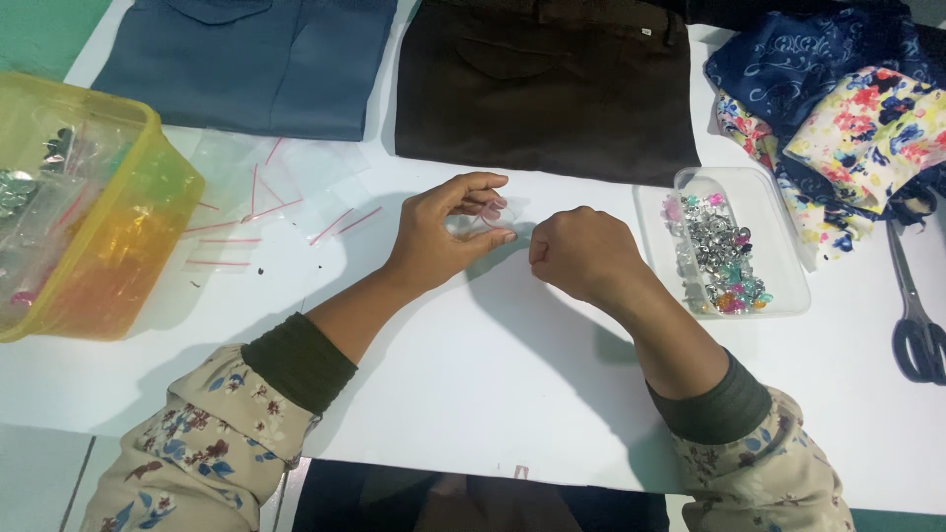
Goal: Sort and organize small buttons or beads into groups and bags
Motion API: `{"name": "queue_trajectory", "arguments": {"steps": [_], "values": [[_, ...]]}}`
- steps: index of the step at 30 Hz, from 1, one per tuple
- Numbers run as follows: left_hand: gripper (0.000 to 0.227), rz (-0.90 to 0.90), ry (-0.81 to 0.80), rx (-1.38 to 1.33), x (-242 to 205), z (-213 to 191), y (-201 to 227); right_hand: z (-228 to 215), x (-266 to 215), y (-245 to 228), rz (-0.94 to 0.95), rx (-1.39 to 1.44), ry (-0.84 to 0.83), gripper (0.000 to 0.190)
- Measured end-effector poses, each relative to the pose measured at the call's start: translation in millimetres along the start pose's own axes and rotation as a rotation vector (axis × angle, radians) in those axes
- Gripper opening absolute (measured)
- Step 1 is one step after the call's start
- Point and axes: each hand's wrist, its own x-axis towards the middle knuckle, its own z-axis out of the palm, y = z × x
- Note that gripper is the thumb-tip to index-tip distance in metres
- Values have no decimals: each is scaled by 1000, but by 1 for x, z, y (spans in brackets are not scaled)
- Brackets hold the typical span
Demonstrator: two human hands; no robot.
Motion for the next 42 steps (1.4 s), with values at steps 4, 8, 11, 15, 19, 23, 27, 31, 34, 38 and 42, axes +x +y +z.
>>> {"name": "queue_trajectory", "arguments": {"steps": [4,8,11,15,19,23,27,31,34,38,42], "values": [[51,4,-1,-1,0,0,0,-4,-2,-2,24,11,-6,17],[51,1,-8,0,0,0,0,-1,-1,3,34,18,-4,11],[51,1,-3,4,0,0,1,0,2,7,20,52,26,9],[52,-10,-18,10,0,-1,0,-24,-13,5,-15,166,182,14],[51,-24,-35,-30,0,-3,3,-20,-11,12,-122,312,381,12],[52,-11,-14,-30,0,0,1,-7,-5,11,-305,587,593,13],[52,-6,-17,-35,1,0,2,-6,-7,1,-333,663,556,12],[50,5,-25,-27,2,0,4,-4,-4,3,-346,640,546,10],[48,-21,-33,-46,1,0,5,-1,-2,8,-340,615,534,10],[40,-62,-38,-114,0,0,-2,-11,-9,7,-377,535,492,23],[31,-85,-43,-232,-1,0,-5,-15,-12,3,-378,502,454,27]]}}
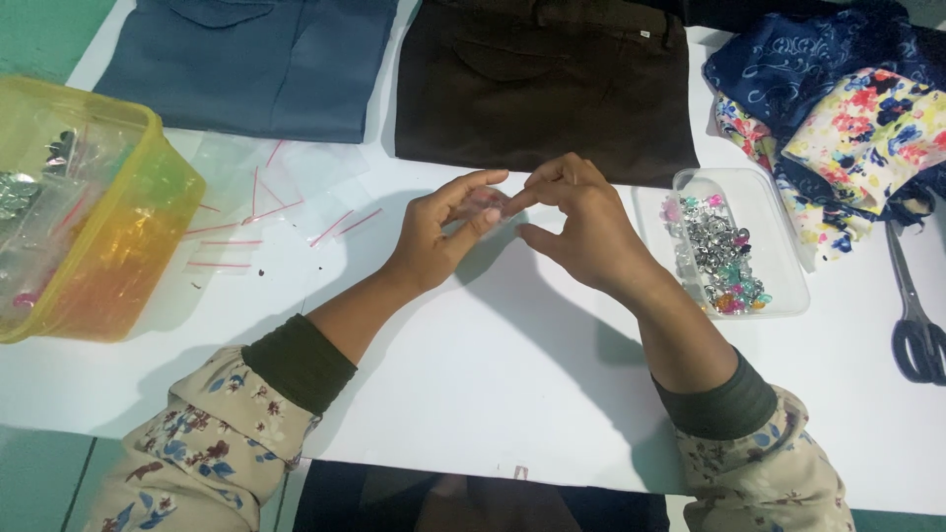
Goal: Sort and organize small buttons or beads into groups and bags
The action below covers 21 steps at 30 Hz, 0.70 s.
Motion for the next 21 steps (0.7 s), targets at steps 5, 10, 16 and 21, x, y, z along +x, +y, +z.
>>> {"name": "queue_trajectory", "arguments": {"steps": [5,10,16,21], "values": [[39,1,-80,-57,0,0,17,6,-1,8,-36,85,44,17],[42,11,-95,-30,1,0,17,11,2,11,-69,131,77,11],[44,-15,-27,25,-11,4,-23,26,3,16,44,267,138,16],[48,-104,-33,-40,-12,5,12,34,2,17,57,292,217,21]]}}
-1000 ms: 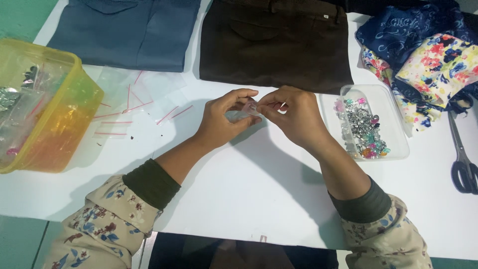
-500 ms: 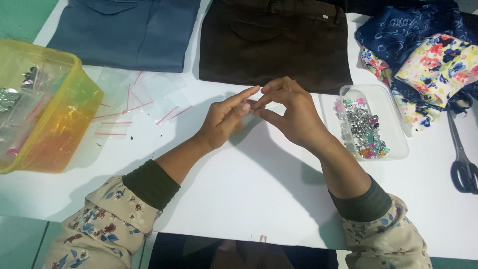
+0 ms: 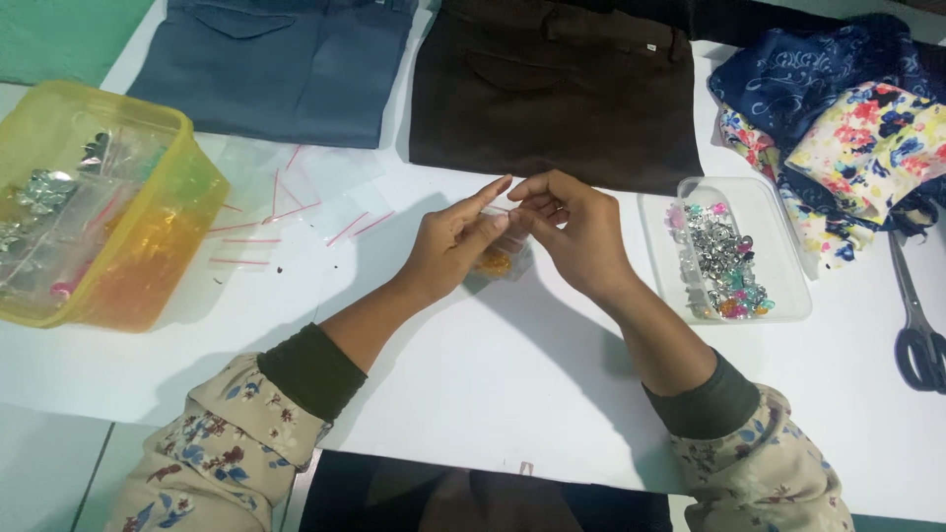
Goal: Sort and organize small buttons or beads into groups and bags
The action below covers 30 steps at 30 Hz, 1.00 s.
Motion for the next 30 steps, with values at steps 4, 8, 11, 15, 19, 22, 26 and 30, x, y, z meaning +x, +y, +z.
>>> {"name": "queue_trajectory", "arguments": {"steps": [4,8,11,15,19,22,26,30], "values": [[63,-75,-4,-75,-7,-1,5,13,-6,-8,-4,43,45,19],[63,-140,75,-67,-13,-2,12,20,-7,-21,-36,148,131,20],[62,-111,141,10,-25,-5,7,34,-14,-33,-12,207,91,26],[68,-77,194,68,-39,-16,7,56,-16,-30,32,178,64,26],[54,-33,320,107,-67,-17,31,62,-11,-69,82,271,37,24],[50,-75,324,3,-89,-34,34,76,-8,-76,58,359,8,35],[25,-48,415,84,-110,-68,38,105,8,-87,30,443,-164,27],[10,-47,489,301,-131,-98,83,117,23,-132,-17,438,-284,23]]}}
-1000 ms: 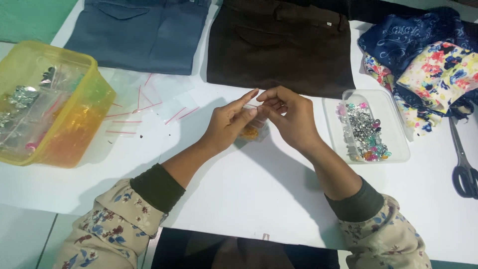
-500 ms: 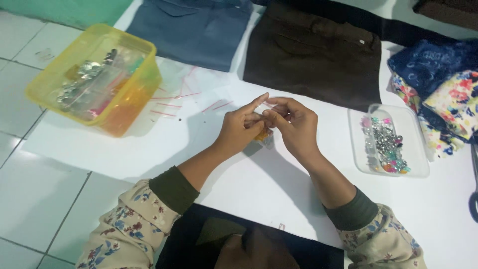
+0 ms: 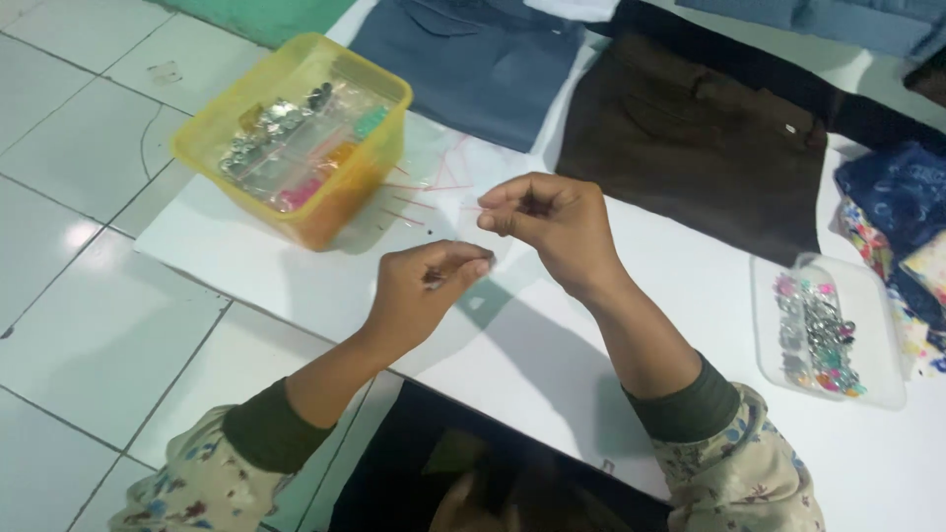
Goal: Sort and organize small buttons or beads into groups and bags
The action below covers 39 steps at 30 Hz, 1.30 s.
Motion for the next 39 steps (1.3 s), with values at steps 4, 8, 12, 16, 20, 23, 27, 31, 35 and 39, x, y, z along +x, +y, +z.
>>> {"name": "queue_trajectory", "arguments": {"steps": [4,8,12,16,20,23,27,31,35,39], "values": [[28,-18,148,89,23,-44,14,31,33,-22,-32,-20,-89,22],[10,119,242,154,53,-90,35,63,70,-29,-161,12,-117,25],[6,71,341,-34,78,-120,37,92,95,-34,-46,179,-210,43],[8,45,390,10,95,-148,11,107,115,-22,104,207,-364,44],[15,-5,427,215,109,-173,-13,117,140,-4,-13,25,-306,37],[22,-53,370,329,114,-184,-20,119,149,-4,-53,-145,-344,32],[28,-288,156,464,118,-187,-11,122,159,2,45,-417,-478,39],[25,-412,-3,586,119,-186,-21,131,163,14,95,-491,-516,46],[39,-512,-144,897,123,-179,-21,138,168,23,0,-589,-410,73],[43,-376,-88,1104,122,-181,-32,132,178,42,-416,-602,-368,52]]}}
